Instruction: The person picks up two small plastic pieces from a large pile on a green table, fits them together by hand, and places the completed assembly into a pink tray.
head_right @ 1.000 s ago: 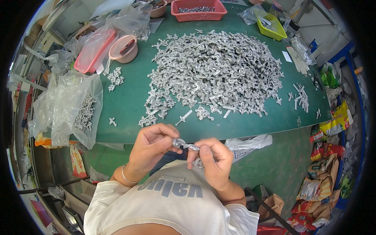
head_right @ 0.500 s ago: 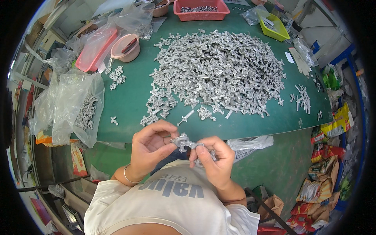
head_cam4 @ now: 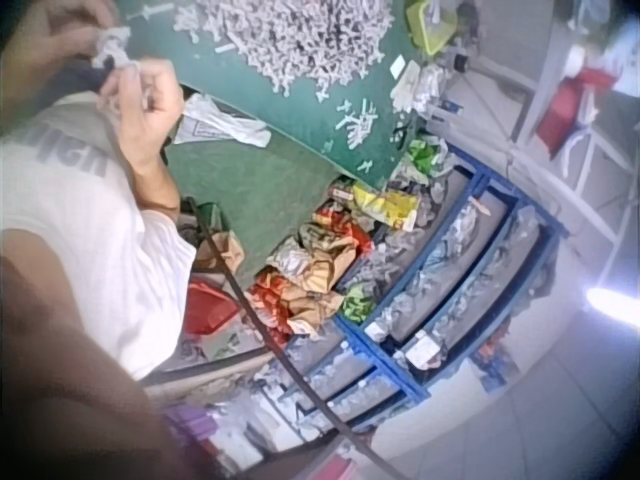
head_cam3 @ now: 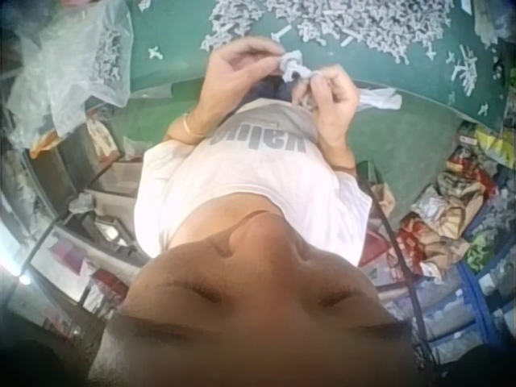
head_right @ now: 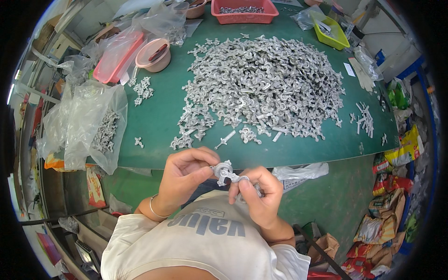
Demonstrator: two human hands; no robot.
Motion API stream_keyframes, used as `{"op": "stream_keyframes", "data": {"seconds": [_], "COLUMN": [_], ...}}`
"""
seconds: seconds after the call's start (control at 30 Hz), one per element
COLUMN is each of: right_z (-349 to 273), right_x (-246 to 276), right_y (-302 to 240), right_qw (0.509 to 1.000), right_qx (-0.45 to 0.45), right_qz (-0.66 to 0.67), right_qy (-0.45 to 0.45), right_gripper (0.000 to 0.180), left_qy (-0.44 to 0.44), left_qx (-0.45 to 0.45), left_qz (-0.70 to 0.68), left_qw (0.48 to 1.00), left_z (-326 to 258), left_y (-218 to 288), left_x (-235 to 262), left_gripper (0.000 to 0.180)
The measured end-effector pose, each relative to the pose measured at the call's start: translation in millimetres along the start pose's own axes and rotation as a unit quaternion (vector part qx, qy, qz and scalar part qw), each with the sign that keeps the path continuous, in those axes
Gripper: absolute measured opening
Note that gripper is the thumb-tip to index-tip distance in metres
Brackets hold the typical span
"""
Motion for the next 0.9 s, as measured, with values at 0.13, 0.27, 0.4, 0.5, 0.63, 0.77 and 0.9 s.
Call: {"op": "stream_keyframes", "data": {"seconds": [0.13,0.27,0.4,0.5,0.63,0.77,0.9], "right_z": [-1,-2,-3,-3,-3,-3,-2], "right_x": [0,-1,-1,-1,-1,0,0], "right_y": [-2,-4,-5,-5,-5,-5,-5], "right_qw": [1.0,1.0,1.0,1.0,0.999,0.999,0.999], "right_qx": [0.012,0.01,0.015,0.02,0.02,0.022,0.029], "right_qz": [0.002,0.012,0.006,0.003,-0.003,-0.005,-0.013], "right_qy": [-0.01,-0.009,-0.02,-0.023,-0.025,-0.022,-0.026], "right_gripper": [0.009,0.008,0.007,0.006,0.005,0.005,0.006], "left_qy": [-0.001,0.006,0.012,0.009,0.014,0.017,0.018], "left_qx": [0.026,0.051,0.068,0.076,0.083,0.089,0.089], "left_qz": [-0.007,-0.009,-0.015,-0.025,-0.023,-0.026,-0.024], "left_qw": [1.0,0.999,0.998,0.997,0.996,0.996,0.996], "left_z": [1,1,1,1,1,2,2], "left_y": [-2,-6,-11,-12,-13,-14,-14], "left_x": [-2,-2,0,0,2,2,2], "left_gripper": [0.019,0.018,0.018,0.018,0.019,0.018,0.017]}}
Point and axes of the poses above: each hand's wrist, its own z-axis towards the middle knuckle, its own x-axis out of the back of the hand, y = z × x, the point moved 6 cm from there along z, towards the middle knuckle, and after that the axes turned 8 degrees about y, right-handed, at the moved point
